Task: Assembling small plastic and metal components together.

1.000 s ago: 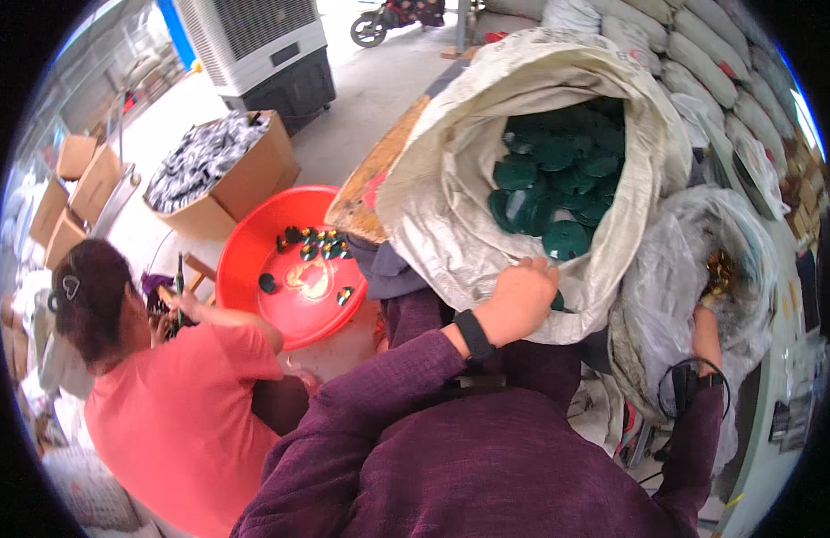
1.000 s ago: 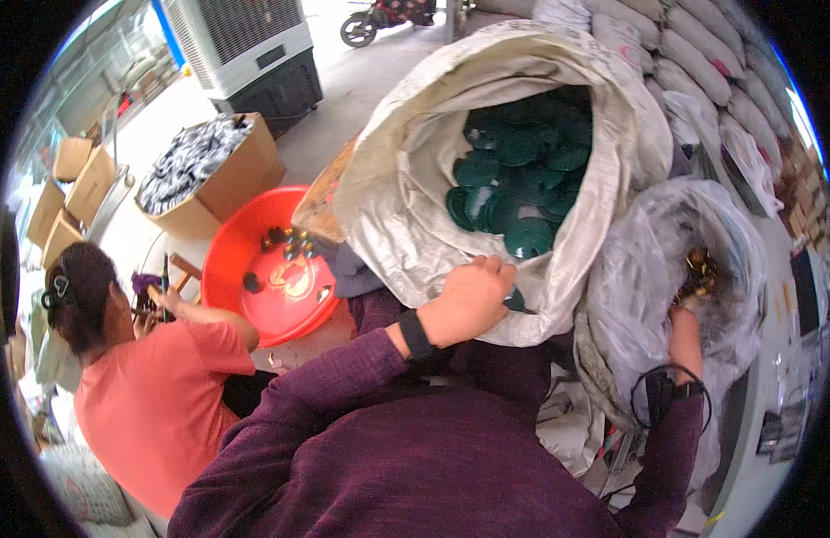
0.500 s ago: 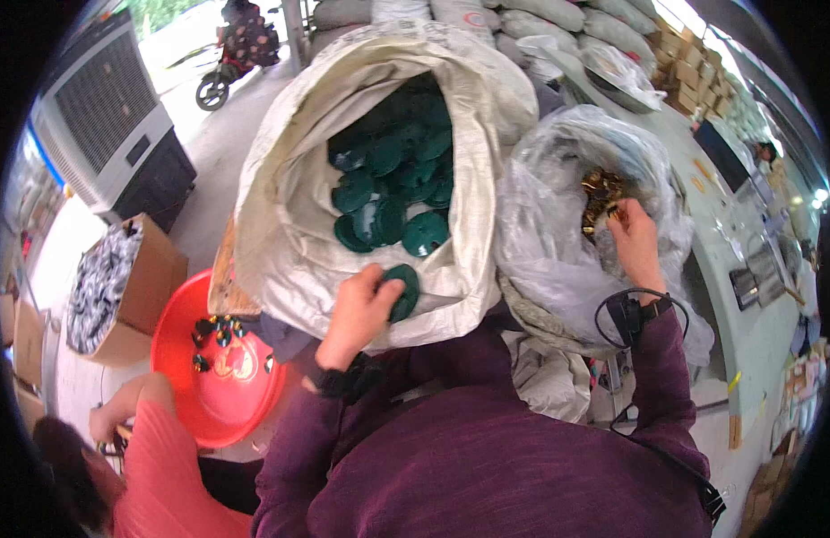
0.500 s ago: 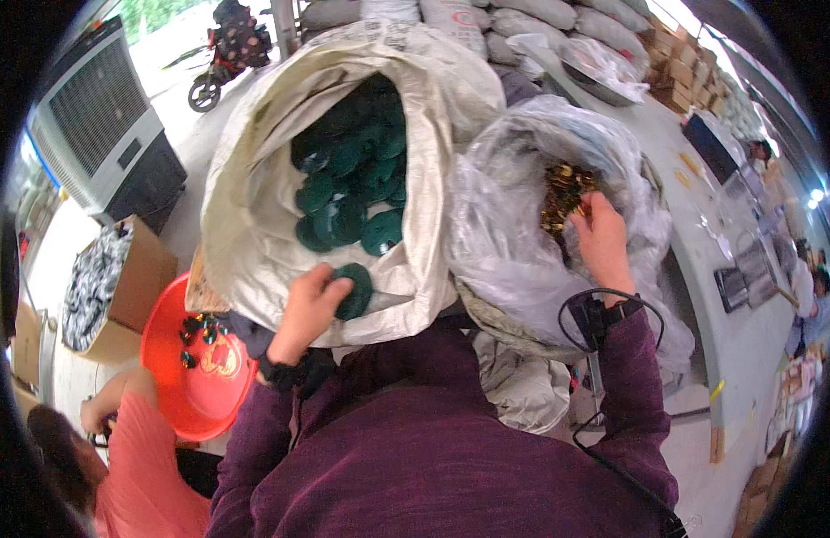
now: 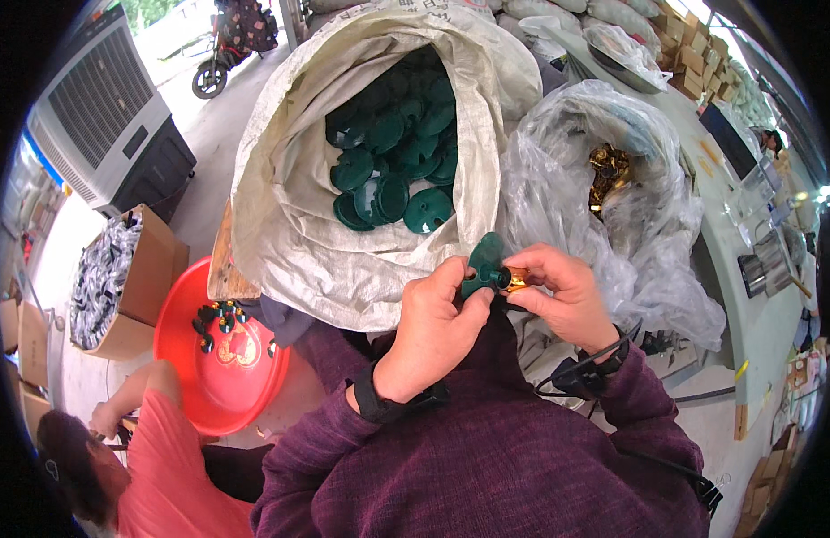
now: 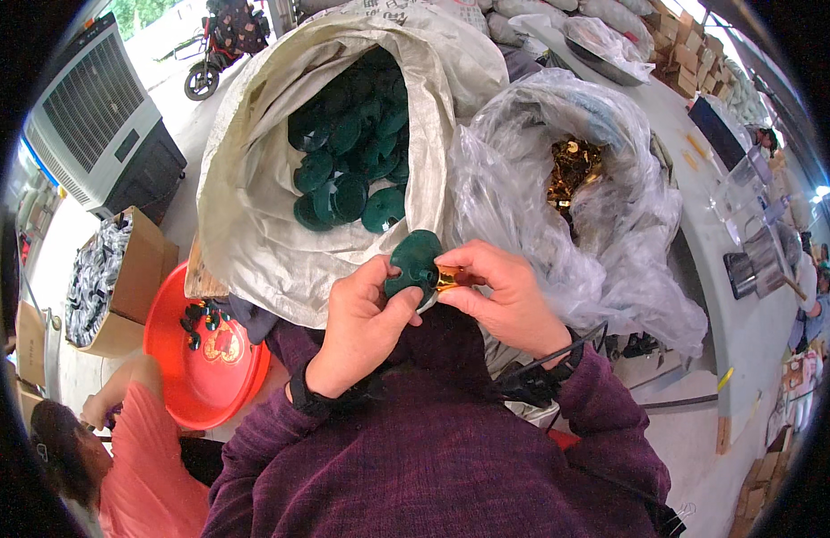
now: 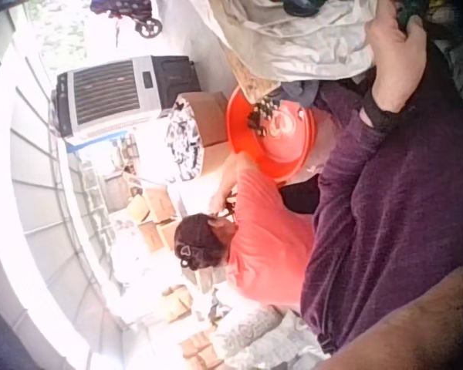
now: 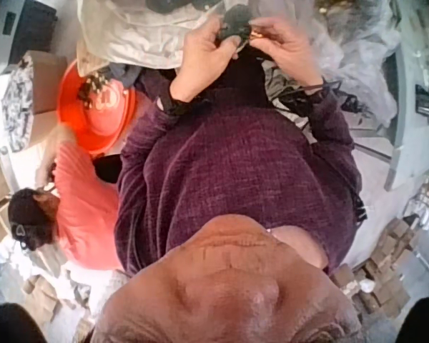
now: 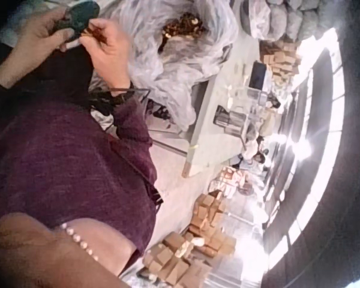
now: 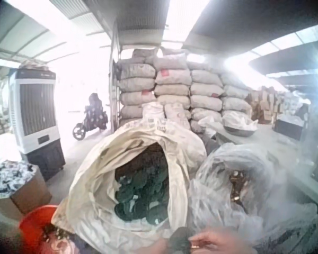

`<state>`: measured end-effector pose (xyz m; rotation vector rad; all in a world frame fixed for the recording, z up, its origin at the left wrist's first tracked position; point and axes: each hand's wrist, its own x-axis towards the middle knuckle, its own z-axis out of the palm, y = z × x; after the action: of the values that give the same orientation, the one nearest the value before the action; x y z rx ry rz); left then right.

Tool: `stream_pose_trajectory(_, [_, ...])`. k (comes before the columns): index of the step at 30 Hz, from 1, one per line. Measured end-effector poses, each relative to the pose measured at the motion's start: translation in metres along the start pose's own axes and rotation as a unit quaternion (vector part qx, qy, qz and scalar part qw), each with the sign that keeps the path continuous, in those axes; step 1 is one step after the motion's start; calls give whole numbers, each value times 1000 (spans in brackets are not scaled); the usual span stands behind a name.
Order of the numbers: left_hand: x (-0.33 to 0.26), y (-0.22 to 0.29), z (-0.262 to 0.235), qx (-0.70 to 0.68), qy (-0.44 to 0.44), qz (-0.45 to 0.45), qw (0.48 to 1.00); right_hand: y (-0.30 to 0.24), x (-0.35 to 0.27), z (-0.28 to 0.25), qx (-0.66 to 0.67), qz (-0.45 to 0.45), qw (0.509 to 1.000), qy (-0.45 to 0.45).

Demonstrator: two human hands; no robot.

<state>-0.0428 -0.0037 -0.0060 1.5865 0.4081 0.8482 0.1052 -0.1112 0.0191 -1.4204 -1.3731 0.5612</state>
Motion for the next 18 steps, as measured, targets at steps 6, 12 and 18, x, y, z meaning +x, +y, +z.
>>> stream_pose_trajectory(6, [-6,0,-3,187,3,127,974,-3,5,3,-154,-97,983,-17])
stream_pose_trajectory(12, [-8,-1,0,261,5,219,940,0,6,5,-170,-55,983,-46])
stream_pose_trajectory(18, [-8,3,-13,319,-59,299,898,1,9,11,238,192,947,-96])
